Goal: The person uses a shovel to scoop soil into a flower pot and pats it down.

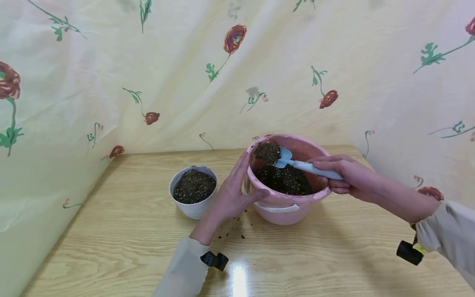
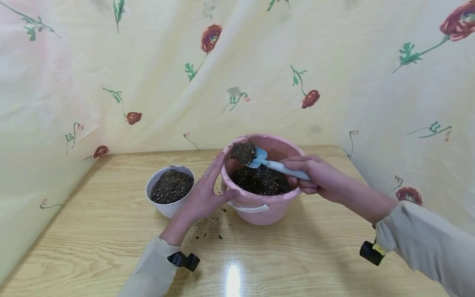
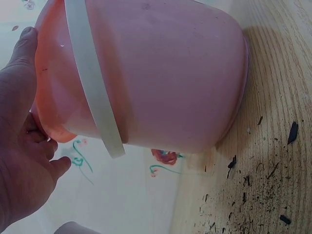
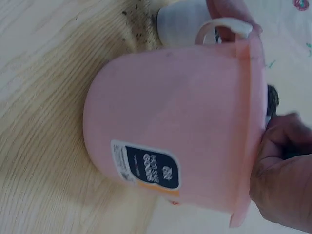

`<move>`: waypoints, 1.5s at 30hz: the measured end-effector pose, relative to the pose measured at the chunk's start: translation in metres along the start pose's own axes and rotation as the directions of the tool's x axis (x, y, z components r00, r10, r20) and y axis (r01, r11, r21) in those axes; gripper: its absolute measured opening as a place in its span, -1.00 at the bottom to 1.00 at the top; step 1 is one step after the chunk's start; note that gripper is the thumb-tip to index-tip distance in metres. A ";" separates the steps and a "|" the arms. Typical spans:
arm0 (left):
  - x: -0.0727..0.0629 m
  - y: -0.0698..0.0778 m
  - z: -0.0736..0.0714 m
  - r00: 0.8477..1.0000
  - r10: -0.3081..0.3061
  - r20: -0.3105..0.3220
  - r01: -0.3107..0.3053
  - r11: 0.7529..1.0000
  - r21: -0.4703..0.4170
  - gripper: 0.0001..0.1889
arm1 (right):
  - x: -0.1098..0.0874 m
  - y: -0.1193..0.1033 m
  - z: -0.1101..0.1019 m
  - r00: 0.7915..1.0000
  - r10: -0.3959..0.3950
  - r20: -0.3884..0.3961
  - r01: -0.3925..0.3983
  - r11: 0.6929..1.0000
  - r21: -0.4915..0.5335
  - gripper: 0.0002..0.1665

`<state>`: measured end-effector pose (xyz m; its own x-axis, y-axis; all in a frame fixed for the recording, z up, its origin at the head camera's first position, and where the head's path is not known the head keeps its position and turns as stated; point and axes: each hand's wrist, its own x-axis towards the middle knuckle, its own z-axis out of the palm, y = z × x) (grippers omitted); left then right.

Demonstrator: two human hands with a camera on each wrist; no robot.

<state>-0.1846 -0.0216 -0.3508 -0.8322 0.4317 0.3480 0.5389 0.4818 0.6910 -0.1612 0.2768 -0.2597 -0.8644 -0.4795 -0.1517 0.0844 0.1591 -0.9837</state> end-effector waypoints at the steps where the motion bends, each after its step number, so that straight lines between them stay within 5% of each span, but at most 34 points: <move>1: 0.000 0.000 0.000 1.000 0.002 -0.003 -0.002 1.000 0.005 0.10 | -0.001 0.000 0.001 1.000 -0.005 -0.003 0.005 1.000 0.025 -0.70; 15: -0.001 -0.001 0.000 1.000 -0.005 -0.021 0.006 1.000 0.019 0.09 | -0.017 -0.018 0.018 0.999 -0.013 0.043 0.002 0.970 0.242 -0.74; 32: -0.001 0.003 -0.001 0.999 -0.019 0.030 0.022 0.993 -0.120 0.08 | -0.025 -0.016 0.046 0.998 -0.015 -0.064 0.032 0.959 0.280 -0.67; 45: -0.003 0.003 -0.014 0.998 -0.051 0.020 0.053 0.995 -0.080 0.03 | -0.022 -0.015 0.058 0.997 -0.052 -0.059 0.065 0.968 0.243 -0.62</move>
<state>-0.1825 -0.0320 -0.3411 -0.8559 0.4217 0.2994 0.4822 0.4414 0.7567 -0.1142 0.2347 -0.2470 -0.8955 -0.4350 -0.0941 0.1458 -0.0870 -0.9855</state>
